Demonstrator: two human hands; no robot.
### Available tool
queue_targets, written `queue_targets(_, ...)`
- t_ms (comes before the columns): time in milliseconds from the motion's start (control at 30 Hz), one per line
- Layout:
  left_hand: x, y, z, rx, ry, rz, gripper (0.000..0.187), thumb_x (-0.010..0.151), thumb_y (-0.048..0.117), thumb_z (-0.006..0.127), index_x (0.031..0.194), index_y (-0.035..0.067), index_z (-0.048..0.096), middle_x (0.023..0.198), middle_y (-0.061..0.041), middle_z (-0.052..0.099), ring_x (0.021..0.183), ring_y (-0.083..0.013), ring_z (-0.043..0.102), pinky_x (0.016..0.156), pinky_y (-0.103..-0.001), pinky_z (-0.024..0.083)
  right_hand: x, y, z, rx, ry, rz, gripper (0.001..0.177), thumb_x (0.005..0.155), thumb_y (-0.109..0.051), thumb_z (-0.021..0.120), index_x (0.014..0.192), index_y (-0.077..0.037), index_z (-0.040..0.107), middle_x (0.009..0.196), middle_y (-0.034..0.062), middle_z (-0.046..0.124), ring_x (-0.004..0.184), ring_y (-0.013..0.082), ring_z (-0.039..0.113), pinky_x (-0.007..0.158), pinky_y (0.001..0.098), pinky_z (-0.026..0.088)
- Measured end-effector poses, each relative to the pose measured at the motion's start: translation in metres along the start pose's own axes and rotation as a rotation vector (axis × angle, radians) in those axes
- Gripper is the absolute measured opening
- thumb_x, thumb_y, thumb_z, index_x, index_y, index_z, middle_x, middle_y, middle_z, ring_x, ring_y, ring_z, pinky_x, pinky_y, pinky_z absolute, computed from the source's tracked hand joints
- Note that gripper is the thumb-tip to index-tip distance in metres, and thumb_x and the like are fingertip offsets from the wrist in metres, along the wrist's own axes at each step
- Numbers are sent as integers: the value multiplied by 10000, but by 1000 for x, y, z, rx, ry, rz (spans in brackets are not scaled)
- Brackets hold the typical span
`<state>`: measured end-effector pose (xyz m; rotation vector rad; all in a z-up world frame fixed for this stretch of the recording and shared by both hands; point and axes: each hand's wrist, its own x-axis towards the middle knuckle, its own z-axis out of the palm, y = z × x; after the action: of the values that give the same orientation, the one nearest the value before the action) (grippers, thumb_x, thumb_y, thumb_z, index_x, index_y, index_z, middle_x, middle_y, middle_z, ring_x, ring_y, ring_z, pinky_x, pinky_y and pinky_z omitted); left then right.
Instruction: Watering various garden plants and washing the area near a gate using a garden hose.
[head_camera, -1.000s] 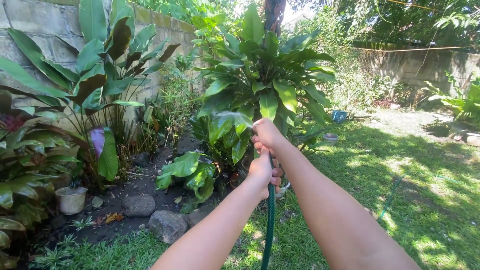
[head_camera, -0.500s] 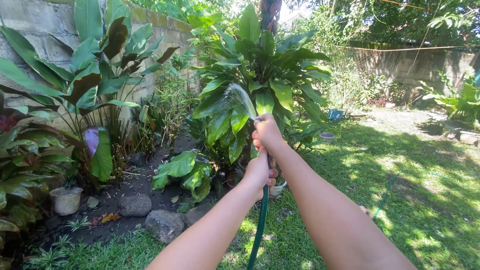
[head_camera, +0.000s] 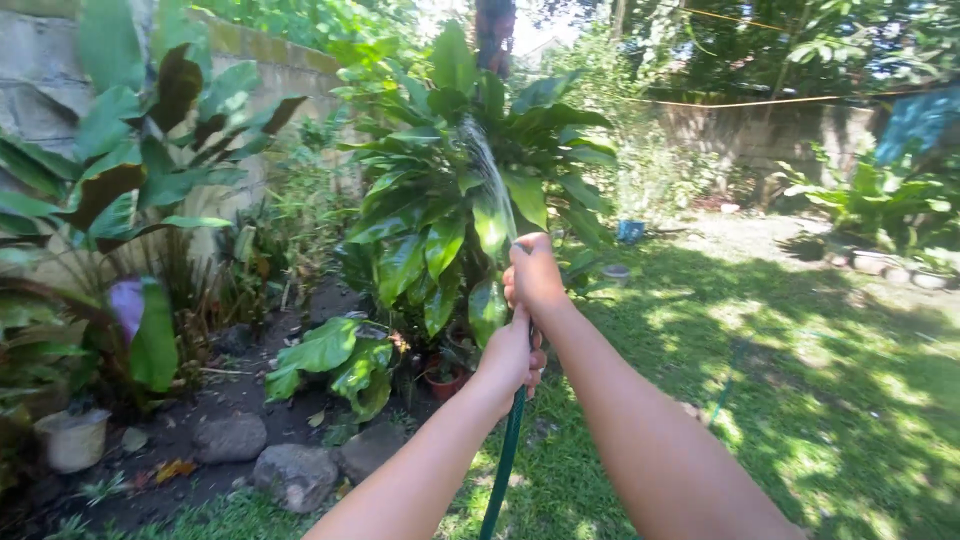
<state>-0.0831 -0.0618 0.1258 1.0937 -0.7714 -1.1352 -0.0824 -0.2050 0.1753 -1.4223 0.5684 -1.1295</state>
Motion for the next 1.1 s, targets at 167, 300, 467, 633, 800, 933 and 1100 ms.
queue_targets(167,-2,-17,16,10,-50,-69,564,1003,682,349,790,170,447,539,63,370,384,-82,320,409,-283,286,-23,-2,-30,-49,31,145,193,1009,-211,494,1181,-168,417,655,100,488,417,160,414,362,344,315)
queue_targets(300,13,-36,26,-21,-95,-112,570,1004,700,373,801,172,440,543,63,378,387,-88,325,415,-289,290,-30,3,-55,-7,50,96,207,1011,-223,475,1200,-161,420,649,99,476,404,156,375,359,348,284)
queue_targets(467,22,-67,34,-35,-121,-177,562,990,707,354,828,177,449,537,52,373,383,-99,322,418,-307,292,-32,33,-83,-40,33,143,251,1006,-203,483,1242,-146,422,684,101,515,430,155,422,384,341,332)
queue_targets(633,29,-89,38,-46,-133,-220,544,1000,680,368,844,167,457,546,48,382,387,-103,332,414,-310,304,-27,63,-104,-44,90,254,252,1005,-188,494,1248,-145,443,697,88,553,440,136,426,391,322,334)
queue_targets(800,37,-86,50,-28,-106,-60,526,1003,646,366,844,156,469,533,26,394,362,-115,322,378,-297,260,-27,37,-100,69,87,143,219,998,-201,516,1187,-205,405,604,66,456,372,167,365,333,354,267)
queue_targets(933,40,-97,50,-44,-121,-87,524,1013,638,360,847,153,469,540,27,400,366,-107,326,377,-300,259,-31,42,-106,27,109,189,200,1019,-224,496,1195,-224,403,604,54,457,387,142,355,347,333,267)
queue_targets(1100,39,-111,55,-44,-126,-177,551,1021,659,365,849,144,462,551,42,387,377,-97,319,398,-287,270,-42,52,-120,31,45,341,187,1033,-239,468,1208,-207,413,622,37,450,393,123,321,361,315,242)
